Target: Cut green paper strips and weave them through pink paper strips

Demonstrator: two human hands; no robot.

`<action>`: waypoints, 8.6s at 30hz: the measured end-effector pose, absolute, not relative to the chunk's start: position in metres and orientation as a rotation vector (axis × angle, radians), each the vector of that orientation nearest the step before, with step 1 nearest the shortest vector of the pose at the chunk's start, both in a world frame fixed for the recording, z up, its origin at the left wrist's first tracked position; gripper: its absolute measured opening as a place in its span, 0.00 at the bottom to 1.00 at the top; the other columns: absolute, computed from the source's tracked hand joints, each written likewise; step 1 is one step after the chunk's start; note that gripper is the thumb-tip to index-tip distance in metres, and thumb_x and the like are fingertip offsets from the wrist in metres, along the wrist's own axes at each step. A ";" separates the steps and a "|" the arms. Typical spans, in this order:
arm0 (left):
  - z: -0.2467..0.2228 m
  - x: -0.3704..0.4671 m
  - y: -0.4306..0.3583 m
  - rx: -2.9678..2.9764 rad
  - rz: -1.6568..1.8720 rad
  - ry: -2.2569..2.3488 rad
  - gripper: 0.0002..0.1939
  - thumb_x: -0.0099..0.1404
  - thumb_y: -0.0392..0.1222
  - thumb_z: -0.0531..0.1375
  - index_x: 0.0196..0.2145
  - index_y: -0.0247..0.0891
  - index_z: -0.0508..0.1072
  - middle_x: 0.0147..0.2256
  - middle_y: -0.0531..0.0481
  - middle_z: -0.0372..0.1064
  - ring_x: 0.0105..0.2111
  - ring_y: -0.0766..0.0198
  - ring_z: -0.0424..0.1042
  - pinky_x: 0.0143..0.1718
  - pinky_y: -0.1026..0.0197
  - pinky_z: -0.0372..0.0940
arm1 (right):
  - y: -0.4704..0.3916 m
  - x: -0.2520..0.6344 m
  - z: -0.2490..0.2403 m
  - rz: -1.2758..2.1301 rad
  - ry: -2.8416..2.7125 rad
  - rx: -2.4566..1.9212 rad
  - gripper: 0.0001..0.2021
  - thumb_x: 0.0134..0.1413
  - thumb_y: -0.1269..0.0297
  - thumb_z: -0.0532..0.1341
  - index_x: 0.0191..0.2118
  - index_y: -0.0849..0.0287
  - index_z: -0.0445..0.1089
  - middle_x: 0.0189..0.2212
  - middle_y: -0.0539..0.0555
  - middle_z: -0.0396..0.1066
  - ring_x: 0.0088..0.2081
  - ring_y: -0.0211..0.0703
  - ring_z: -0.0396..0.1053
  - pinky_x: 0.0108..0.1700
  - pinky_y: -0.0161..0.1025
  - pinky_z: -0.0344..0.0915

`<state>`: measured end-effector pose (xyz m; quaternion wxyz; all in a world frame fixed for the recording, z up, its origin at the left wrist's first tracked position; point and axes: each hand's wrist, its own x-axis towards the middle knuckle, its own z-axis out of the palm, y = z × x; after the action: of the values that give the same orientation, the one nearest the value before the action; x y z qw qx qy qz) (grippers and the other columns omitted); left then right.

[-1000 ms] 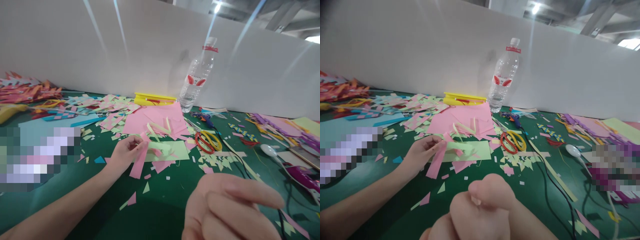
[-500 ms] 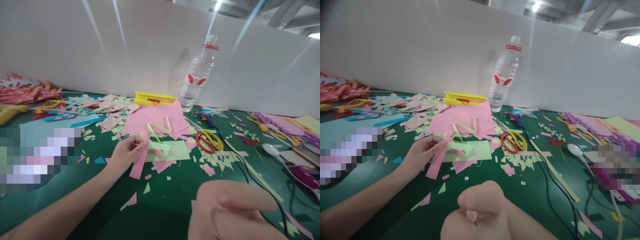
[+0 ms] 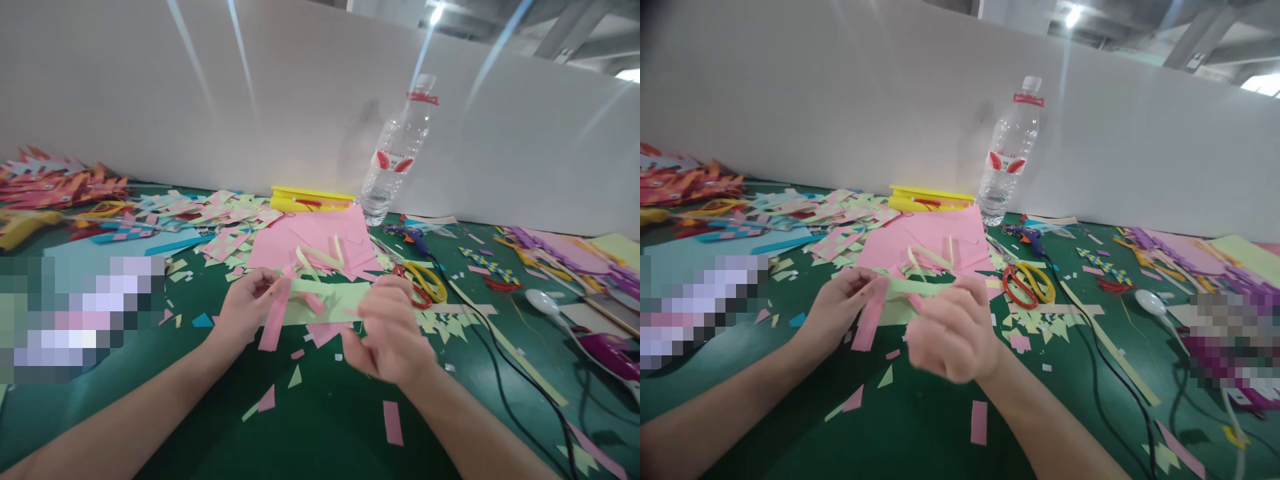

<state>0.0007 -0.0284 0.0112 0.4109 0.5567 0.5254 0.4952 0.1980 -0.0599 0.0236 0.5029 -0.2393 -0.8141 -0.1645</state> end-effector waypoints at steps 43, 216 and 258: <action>0.004 -0.004 -0.022 0.980 1.461 1.213 0.16 0.52 0.53 0.65 0.30 0.38 0.70 0.28 0.55 0.64 0.28 0.67 0.66 0.32 0.66 0.64 | -0.002 0.221 0.000 0.602 -1.383 -1.316 0.18 0.56 0.53 0.52 0.25 0.59 0.68 0.18 0.48 0.64 0.23 0.38 0.63 0.30 0.36 0.60; 0.014 0.002 -0.029 0.616 1.061 0.795 0.07 0.59 0.34 0.62 0.25 0.31 0.74 0.23 0.51 0.66 0.24 0.69 0.68 0.31 0.68 0.70 | -0.020 0.209 0.010 0.553 -1.501 -0.820 0.13 0.54 0.71 0.57 0.38 0.46 0.76 0.44 0.47 0.74 0.51 0.44 0.67 0.57 0.49 0.61; 0.008 0.001 -0.025 0.571 1.157 0.729 0.05 0.60 0.34 0.61 0.26 0.31 0.73 0.22 0.51 0.66 0.22 0.69 0.68 0.29 0.67 0.70 | -0.023 0.193 0.016 1.540 -1.072 -0.712 0.16 0.41 0.73 0.61 0.40 0.52 0.71 0.48 0.50 0.70 0.51 0.44 0.64 0.44 0.38 0.66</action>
<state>0.0012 -0.0248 0.0077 0.7379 0.2599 0.3321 0.5270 0.1930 -0.0226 0.0164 0.5375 -0.2992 -0.4503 0.6471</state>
